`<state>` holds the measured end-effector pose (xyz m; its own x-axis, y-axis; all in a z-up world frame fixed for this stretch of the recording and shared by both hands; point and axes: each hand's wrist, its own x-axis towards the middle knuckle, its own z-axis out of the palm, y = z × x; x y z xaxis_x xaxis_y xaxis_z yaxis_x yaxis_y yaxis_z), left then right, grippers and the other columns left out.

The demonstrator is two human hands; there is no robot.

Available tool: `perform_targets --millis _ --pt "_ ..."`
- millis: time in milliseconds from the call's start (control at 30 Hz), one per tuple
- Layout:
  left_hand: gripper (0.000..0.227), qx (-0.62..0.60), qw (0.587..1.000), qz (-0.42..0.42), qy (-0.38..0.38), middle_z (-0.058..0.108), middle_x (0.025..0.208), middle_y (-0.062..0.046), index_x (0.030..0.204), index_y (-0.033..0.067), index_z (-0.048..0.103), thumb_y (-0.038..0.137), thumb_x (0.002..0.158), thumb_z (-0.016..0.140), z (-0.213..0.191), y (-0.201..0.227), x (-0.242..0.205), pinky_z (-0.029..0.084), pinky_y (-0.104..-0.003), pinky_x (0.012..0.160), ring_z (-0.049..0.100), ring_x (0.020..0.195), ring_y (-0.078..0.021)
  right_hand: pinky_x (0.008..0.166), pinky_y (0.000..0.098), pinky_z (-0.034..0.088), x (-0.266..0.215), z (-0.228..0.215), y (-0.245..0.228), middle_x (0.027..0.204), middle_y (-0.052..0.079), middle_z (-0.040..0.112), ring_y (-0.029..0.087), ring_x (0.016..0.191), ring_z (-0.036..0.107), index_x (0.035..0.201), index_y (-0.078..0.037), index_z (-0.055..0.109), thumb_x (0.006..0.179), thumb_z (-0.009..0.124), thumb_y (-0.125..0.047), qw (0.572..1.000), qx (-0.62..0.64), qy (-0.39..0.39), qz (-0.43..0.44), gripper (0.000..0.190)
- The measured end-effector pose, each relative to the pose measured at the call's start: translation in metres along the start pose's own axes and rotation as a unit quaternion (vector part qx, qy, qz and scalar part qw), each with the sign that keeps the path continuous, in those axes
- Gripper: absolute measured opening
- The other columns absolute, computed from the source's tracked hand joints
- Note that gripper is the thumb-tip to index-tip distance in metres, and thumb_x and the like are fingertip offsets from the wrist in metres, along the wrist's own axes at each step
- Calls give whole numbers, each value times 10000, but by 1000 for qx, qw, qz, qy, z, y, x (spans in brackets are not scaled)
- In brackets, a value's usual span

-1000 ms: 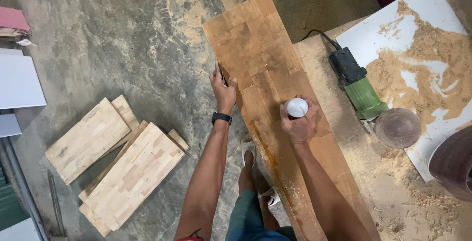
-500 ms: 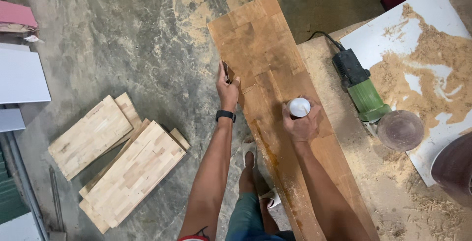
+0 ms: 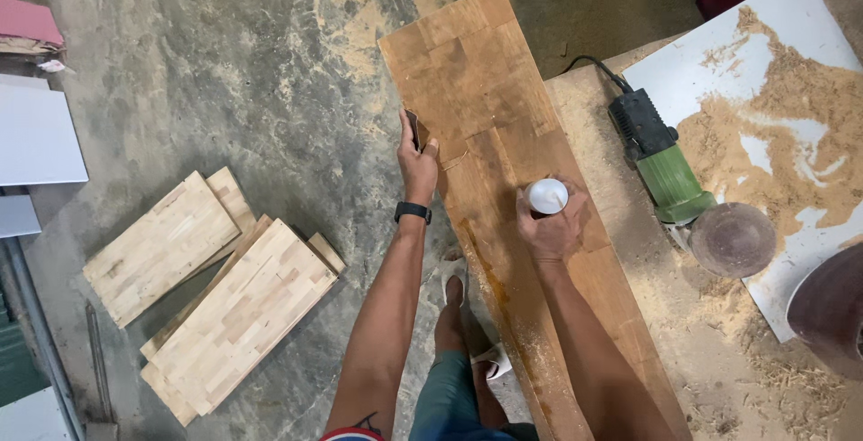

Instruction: The person applies glue from a white bottle onto a long wooden plank, spreading it with their hand. They also use a sanding block to smooth the surface of the wood while working in a workshop environment.

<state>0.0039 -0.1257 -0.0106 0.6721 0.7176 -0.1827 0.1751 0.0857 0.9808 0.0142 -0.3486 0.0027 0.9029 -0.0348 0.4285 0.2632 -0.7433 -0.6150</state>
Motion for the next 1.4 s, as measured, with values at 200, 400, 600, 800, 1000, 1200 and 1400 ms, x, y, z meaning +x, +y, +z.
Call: perform_targets --millis 200,400,600,800,1000,1200,1400 --pt "584 -28 998 38 47 326 1664 -221 1667 96 270 105 1109 441 2 -42 9 241 -528 1279 283 1545 -382 830 478 588 1 0 -4 1029 102 699 362 948 731 1160 -123 535 646 913 -419 998 2 -18 57 703" --pt "477 -64 990 92 83 460 1587 -215 1590 29 427 93 1118 436 0 -55 28 311 -484 1251 407 1479 -277 822 447 591 2 4 4 1037 70 686 325 962 733 1162 -131 535 682 907 -452 999 2 -16 30 687" --pt "353 -115 991 12 61 722 1265 -197 1436 61 625 196 1137 495 -25 -127 65 552 -464 1002 727 1133 -265 864 449 577 -1 4 4 1059 97 694 345 985 720 1124 -109 530 666 928 -391 999 33 -15 32 669" --pt "442 108 992 -14 57 656 1417 -130 1521 185 563 154 1083 517 -23 -12 26 473 -491 1106 597 1335 -338 851 412 589 3 -3 -4 1072 50 723 288 968 735 1118 -135 540 669 918 -441 1000 -1 -7 20 662" --pt "404 100 994 -13 36 692 1315 -226 1463 53 607 112 1071 528 -29 2 23 519 -526 984 679 1200 -380 864 427 583 -1 1 5 1081 78 702 321 991 723 1134 -105 529 694 922 -392 999 29 -21 18 656" --pt "383 94 995 -12 41 750 1185 -223 1435 26 622 116 1076 523 -25 -4 25 558 -505 924 741 1069 -288 852 364 590 -1 1 2 1061 30 692 260 971 732 1136 -141 554 668 915 -450 1000 0 -5 11 667" --pt "496 196 978 13 73 674 1338 -241 1470 30 585 68 977 619 -18 0 23 520 -494 989 640 1234 -422 793 419 605 3 -3 -6 975 76 666 323 894 737 1125 -135 530 658 922 -468 1000 -15 -12 20 695"
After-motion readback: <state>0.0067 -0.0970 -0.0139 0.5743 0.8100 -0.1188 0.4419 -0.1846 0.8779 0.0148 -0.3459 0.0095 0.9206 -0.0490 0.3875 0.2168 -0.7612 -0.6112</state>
